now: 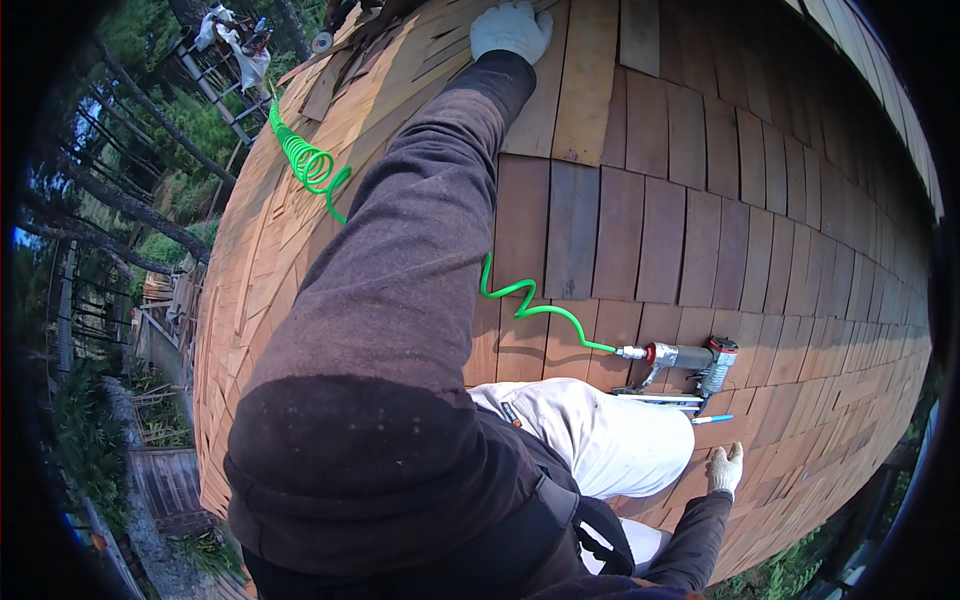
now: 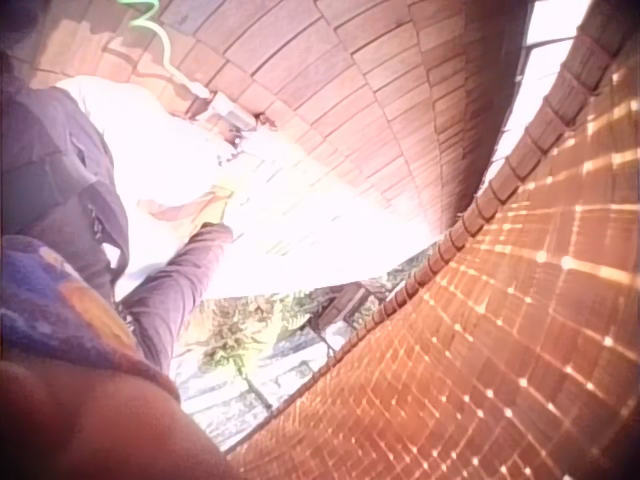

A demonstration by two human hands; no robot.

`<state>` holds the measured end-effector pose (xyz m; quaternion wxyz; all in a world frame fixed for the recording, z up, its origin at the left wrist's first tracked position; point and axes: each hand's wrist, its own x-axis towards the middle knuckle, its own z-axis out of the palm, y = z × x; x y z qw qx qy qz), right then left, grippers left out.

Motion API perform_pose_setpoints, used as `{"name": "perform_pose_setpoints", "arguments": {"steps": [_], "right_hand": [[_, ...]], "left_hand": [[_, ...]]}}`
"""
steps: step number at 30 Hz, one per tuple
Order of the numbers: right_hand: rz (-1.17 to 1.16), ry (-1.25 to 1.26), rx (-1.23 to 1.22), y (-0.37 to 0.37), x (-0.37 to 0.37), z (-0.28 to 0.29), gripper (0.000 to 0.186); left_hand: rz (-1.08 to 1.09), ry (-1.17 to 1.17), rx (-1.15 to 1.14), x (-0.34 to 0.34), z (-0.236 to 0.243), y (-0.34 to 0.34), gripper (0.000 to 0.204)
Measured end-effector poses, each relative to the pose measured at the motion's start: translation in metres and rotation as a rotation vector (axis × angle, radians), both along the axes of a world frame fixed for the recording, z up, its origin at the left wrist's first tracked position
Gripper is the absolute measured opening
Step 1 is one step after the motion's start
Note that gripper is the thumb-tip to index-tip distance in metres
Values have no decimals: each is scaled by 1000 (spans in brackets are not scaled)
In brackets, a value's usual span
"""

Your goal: The person aligns and marks roof shingles on a curved roof surface, then secures them using a pneumatic nail gun.

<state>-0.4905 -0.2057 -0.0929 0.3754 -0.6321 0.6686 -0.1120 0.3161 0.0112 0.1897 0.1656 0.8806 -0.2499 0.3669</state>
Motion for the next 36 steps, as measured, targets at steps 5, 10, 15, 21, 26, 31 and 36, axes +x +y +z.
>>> {"name": "perform_pose_setpoints", "arguments": {"steps": [5,10,15,21,26,31,36], "right_hand": [[-18,-15,4,0,2,0,68],[-13,-5,2,-2,0,-1,67],[-23,-16,4,-1,-1,-1,66],[-1,-9,22,-3,-5,-3,65],[5,23,30,-2,-3,0,60],[9,7,57,0,-2,3,57],[-4,-23,73,-1,-5,0,54]], "left_hand": [[56,44,-9,10,-6,-4,50],[33,52,5,18,-8,-4,55],[20,67,2,13,-5,-4,55],[27,36,-1,17,-8,-4,54],[32,38,0,17,-9,-5,53],[52,22,-2,11,-8,-4,50],[42,38,1,5,-2,-2,48]]}}
